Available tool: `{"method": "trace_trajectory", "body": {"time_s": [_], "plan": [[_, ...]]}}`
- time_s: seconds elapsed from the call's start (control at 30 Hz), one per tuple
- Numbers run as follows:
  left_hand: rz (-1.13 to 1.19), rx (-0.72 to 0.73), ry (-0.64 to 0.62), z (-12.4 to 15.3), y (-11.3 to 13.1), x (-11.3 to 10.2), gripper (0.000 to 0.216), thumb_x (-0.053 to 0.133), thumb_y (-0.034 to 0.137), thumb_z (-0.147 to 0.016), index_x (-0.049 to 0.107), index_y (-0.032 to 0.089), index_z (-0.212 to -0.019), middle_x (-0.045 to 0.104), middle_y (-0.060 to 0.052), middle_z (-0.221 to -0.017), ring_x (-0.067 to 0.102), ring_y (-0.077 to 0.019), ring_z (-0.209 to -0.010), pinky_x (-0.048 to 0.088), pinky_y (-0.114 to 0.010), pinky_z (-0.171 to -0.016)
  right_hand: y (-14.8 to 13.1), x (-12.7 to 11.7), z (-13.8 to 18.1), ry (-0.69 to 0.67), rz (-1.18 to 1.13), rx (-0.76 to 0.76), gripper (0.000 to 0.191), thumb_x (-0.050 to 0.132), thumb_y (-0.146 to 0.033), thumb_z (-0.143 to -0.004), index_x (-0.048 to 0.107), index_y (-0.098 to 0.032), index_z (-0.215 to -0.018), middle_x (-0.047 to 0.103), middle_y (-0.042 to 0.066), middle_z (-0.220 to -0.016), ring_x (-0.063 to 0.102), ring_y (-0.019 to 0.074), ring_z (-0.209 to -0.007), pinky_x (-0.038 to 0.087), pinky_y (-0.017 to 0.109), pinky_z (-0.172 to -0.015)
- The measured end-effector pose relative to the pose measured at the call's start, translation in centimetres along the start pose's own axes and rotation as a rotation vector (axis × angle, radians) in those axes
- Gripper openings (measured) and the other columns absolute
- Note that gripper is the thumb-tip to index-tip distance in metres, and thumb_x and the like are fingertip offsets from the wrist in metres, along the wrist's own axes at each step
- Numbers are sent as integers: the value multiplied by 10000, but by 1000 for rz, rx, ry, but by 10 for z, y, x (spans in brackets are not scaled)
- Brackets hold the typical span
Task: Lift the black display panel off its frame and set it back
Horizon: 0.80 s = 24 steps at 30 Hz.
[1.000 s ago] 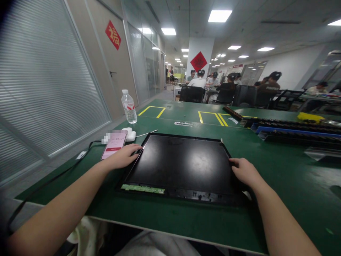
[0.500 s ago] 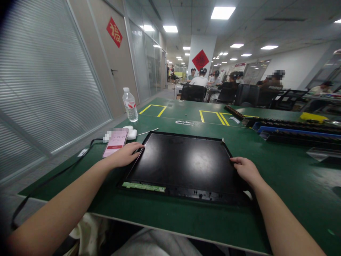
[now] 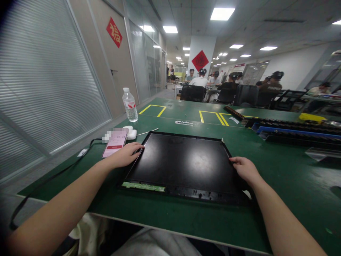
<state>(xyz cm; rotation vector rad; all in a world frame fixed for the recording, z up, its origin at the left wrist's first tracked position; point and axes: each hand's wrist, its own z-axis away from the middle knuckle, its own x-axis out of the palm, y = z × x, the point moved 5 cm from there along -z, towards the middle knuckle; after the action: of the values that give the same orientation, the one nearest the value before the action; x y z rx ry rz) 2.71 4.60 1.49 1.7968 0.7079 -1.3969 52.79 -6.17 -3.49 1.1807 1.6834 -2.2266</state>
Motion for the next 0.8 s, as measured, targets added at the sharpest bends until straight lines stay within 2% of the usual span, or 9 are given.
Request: {"method": "trace_trajectory", "body": {"time_s": [0.17,0.33,0.47,0.8], "plan": [[16,2,2,0,0,0,435,431,229,-870,650,138,-1235,634,-151,-1258,581,-281,-1176,436,-425,-1055,3,1,-4,-4,1,-74,376,558,-169,-680,757,-174,-999,755,96,-866,706,251,-774,550,346,-738],[2,-10,-6,0,1,-1,438,419,241,-879,643,137,-1241,624,-150,-1274,570,-285,-1198,428,-423,-1063,0,2,-1,-18,2,-7,411,544,-155,-675,753,-151,-1029,754,113,-901,708,262,-817,548,356,-773],[11,-22,-21,1,2,-2,452,414,236,-879,625,113,-1258,610,-167,-1295,556,-295,-1218,413,-425,-1075,-8,0,5,5,55,-10,423,535,-160,-687,751,-152,-1051,751,111,-959,706,259,-846,542,351,-790],[41,-25,-18,0,-3,2,453,427,255,-868,609,151,-1270,619,-144,-1293,550,-297,-1226,417,-442,-1066,-15,-1,9,37,137,-103,309,574,-242,-734,756,-186,-977,753,81,-907,697,230,-809,526,304,-715]]}}
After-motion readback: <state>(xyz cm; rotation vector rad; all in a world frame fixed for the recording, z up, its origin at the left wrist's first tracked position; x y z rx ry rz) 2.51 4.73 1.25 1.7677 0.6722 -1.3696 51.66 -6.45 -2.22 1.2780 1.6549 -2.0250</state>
